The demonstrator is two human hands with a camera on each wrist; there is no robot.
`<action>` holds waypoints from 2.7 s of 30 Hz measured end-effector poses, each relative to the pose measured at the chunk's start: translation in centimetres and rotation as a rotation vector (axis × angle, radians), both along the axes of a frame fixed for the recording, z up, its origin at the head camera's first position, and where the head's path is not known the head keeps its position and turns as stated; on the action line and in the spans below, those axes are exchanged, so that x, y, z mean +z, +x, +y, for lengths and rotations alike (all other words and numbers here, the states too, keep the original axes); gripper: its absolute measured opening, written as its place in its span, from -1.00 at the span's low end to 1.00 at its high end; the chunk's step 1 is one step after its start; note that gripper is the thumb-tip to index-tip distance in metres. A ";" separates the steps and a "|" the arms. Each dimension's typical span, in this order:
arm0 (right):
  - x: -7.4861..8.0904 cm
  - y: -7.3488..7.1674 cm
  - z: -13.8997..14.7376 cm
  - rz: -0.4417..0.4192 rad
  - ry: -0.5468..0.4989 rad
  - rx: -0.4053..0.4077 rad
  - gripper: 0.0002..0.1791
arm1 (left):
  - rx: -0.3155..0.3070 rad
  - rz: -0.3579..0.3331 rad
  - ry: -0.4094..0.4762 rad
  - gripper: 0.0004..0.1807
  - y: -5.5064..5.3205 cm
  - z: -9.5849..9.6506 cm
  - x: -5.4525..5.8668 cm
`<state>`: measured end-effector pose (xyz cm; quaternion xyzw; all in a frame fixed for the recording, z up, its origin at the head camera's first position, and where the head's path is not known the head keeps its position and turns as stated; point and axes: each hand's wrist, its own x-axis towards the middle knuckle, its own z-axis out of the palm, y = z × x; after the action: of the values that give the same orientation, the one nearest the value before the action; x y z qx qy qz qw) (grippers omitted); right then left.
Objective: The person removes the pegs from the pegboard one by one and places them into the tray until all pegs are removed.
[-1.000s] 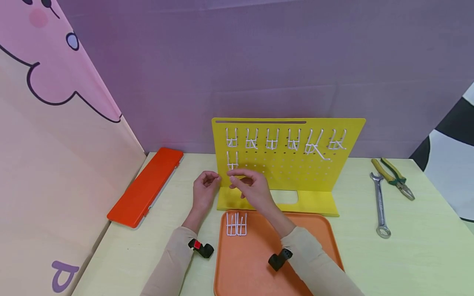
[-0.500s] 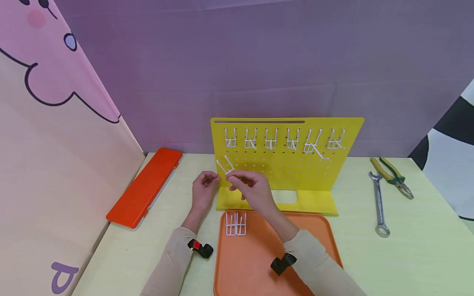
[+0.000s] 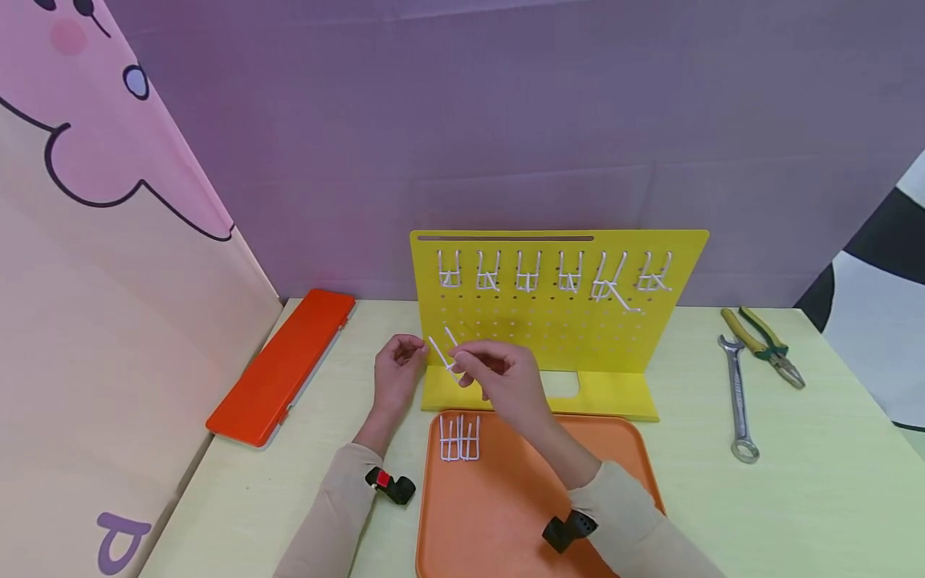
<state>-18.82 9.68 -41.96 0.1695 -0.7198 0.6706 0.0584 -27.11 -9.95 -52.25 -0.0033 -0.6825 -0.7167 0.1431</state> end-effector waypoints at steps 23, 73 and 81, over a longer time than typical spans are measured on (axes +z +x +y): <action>0.2 3.8 3.7 -0.137 0.086 0.016 -0.89 | 0.006 -0.041 -0.034 -0.93 0.2 -0.2 0.0; -3.1 2.9 6.6 -0.317 0.278 0.287 -0.73 | -0.004 -0.019 -0.022 -0.93 0.2 0.0 0.5; -0.7 2.6 8.8 -0.287 0.295 0.203 -0.72 | -0.006 -0.020 -0.029 -0.93 0.2 -0.1 0.3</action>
<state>-16.20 18.50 -42.66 0.1508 -0.7903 0.5777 -0.1378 -26.89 -10.02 -51.91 -0.0003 -0.6941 -0.7073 0.1339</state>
